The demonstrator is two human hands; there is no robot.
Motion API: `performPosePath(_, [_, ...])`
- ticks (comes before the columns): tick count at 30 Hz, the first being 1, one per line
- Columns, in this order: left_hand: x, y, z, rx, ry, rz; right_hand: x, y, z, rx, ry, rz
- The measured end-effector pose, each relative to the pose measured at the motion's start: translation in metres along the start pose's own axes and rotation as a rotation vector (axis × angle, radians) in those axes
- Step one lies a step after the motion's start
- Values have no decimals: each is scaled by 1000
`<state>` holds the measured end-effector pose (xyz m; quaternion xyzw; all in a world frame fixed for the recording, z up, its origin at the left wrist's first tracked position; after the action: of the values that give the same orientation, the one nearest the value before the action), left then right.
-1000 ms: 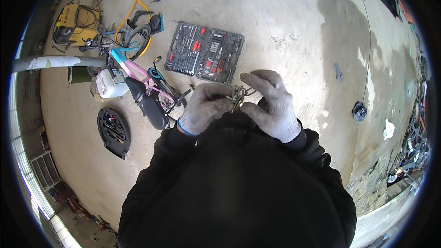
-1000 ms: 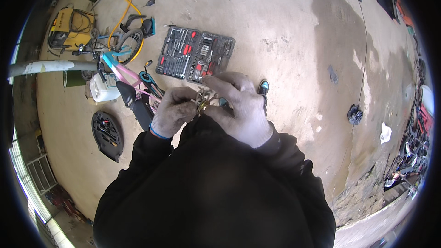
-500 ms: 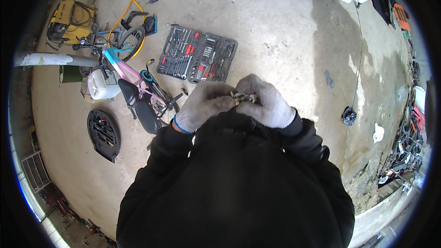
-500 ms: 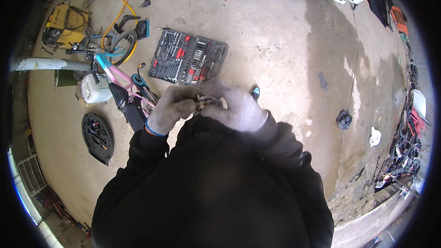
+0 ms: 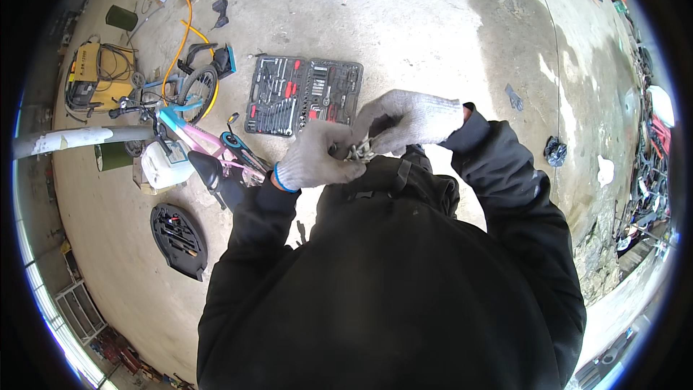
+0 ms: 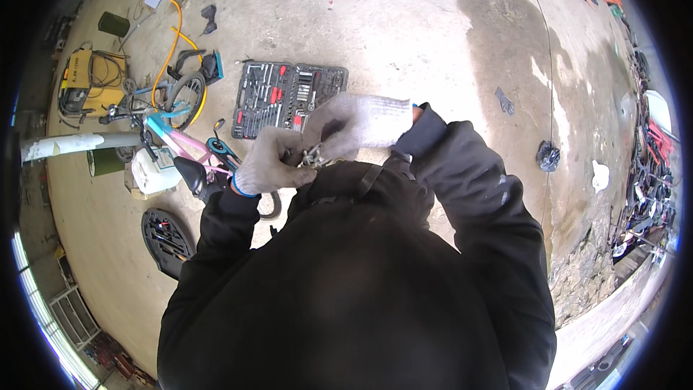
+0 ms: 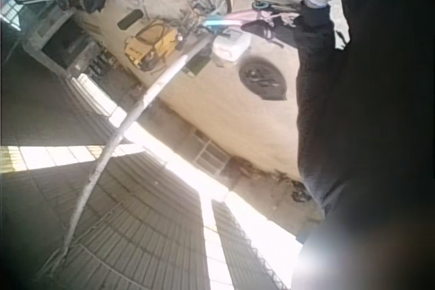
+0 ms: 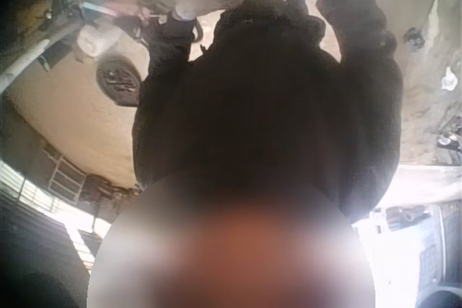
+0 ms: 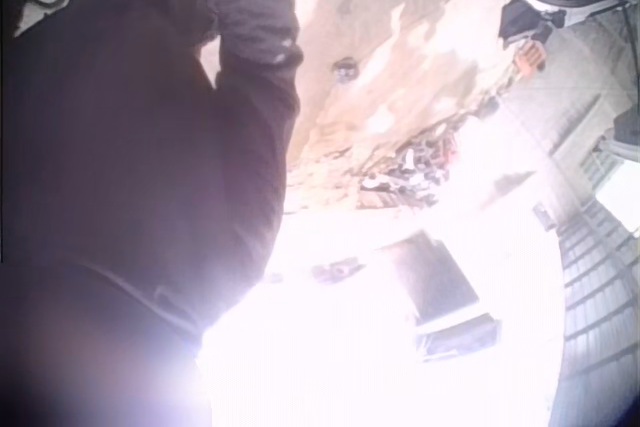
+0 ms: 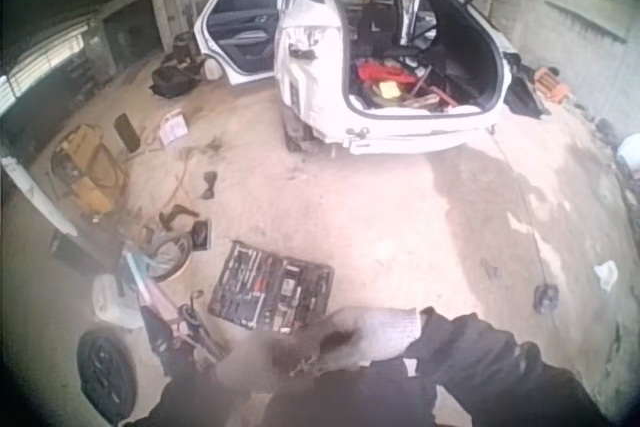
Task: The person wipes the inside of a white car bumper with a white cloth, then retrieves a metal chain from a yellow machine and attaches it to the front of the bumper. The person handles the chain and bumper by hand.
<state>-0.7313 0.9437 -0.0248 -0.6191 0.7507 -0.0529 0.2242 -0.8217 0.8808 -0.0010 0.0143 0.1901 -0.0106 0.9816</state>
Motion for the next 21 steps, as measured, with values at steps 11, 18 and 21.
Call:
performPosePath(11, [-11,-23,17,-171,31,-274,-2,26,-35,499,-153,-442])
performPosePath(18, [1,-1,44,-906,-53,-476,-6,12,-25,436,-391,-630])
performPosePath(21, [6,31,33,-1280,23,-115,-6,10,-20,333,-397,-634])
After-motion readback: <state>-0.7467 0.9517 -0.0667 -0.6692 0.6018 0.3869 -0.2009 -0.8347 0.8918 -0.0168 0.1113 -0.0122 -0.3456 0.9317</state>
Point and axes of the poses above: each hand's wrist, its own x-axis towards the middle knuckle, its own y-axis out of the palm, z = x × y, the point moved 9 cm from there along x, towards the middle knuckle, and after that the axes turned 3 degrees about -y, right-handed, at the moved point
